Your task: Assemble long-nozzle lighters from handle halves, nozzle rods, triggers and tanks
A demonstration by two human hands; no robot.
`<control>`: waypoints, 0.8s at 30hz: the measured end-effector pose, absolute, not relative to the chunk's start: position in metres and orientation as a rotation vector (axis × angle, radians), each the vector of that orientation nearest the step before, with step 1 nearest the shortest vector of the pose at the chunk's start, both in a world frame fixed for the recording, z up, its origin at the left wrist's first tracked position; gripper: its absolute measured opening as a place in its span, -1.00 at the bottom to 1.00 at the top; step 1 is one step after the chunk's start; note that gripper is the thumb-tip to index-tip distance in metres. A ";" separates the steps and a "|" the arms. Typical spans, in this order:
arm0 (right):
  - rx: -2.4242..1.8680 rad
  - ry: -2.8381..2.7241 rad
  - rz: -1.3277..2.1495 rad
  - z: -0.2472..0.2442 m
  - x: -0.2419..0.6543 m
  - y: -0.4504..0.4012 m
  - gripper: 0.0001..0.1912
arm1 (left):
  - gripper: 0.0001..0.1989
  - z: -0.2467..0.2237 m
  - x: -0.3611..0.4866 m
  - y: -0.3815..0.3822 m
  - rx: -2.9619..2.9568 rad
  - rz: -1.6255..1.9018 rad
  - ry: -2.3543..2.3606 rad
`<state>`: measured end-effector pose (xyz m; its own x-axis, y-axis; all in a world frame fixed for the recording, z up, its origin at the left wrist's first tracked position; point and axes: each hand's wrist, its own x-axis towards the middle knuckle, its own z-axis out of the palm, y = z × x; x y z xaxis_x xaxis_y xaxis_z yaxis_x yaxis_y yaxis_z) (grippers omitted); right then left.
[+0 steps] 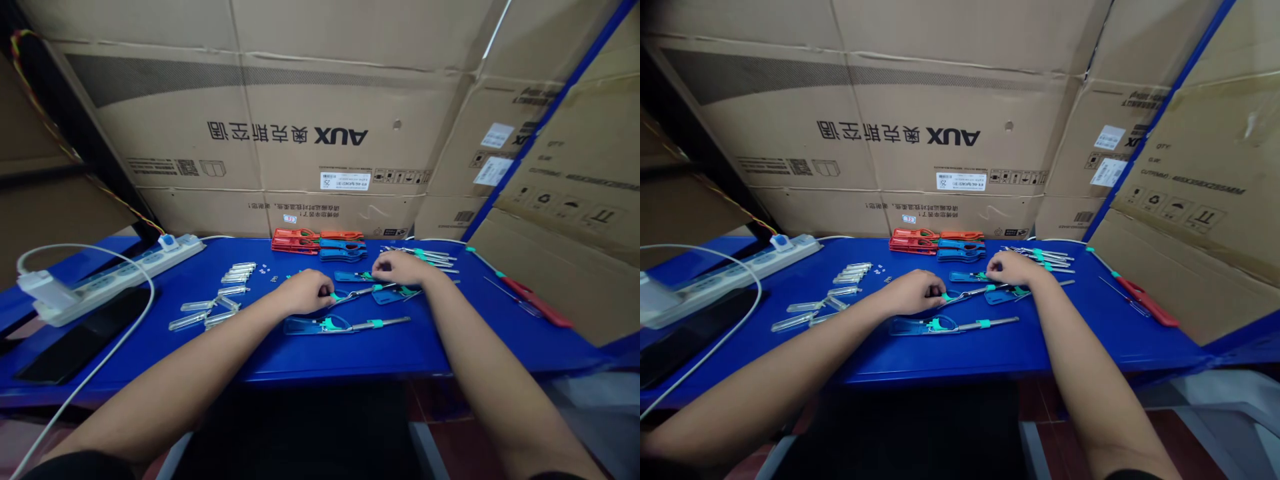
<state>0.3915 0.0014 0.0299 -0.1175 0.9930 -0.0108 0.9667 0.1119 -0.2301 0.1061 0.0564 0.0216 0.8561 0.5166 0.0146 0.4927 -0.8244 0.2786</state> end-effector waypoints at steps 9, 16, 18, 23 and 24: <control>-2.249 -2.053 0.256 0.028 0.361 0.017 -0.69 | -0.81 0.021 0.103 0.060 2.588 0.098 0.817; -2.207 -2.013 0.305 0.024 0.359 0.012 -0.79 | -0.78 0.015 0.102 0.067 2.648 0.127 0.747; -2.170 -2.015 0.304 0.020 0.359 0.011 -0.80 | -0.72 0.015 0.101 0.066 2.690 0.130 0.709; -2.086 -2.032 0.259 0.015 0.364 0.007 -0.69 | -0.57 0.016 0.101 0.061 2.872 0.097 0.540; -2.070 -2.048 0.239 0.014 0.365 0.006 -0.66 | -0.57 0.016 0.101 0.061 2.882 0.079 0.539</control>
<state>0.3654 0.0064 0.0145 0.0160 0.9991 0.0382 0.9634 -0.0052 -0.2680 0.1012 0.0607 0.0160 0.9317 0.3629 0.0141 0.3518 -0.9115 0.2132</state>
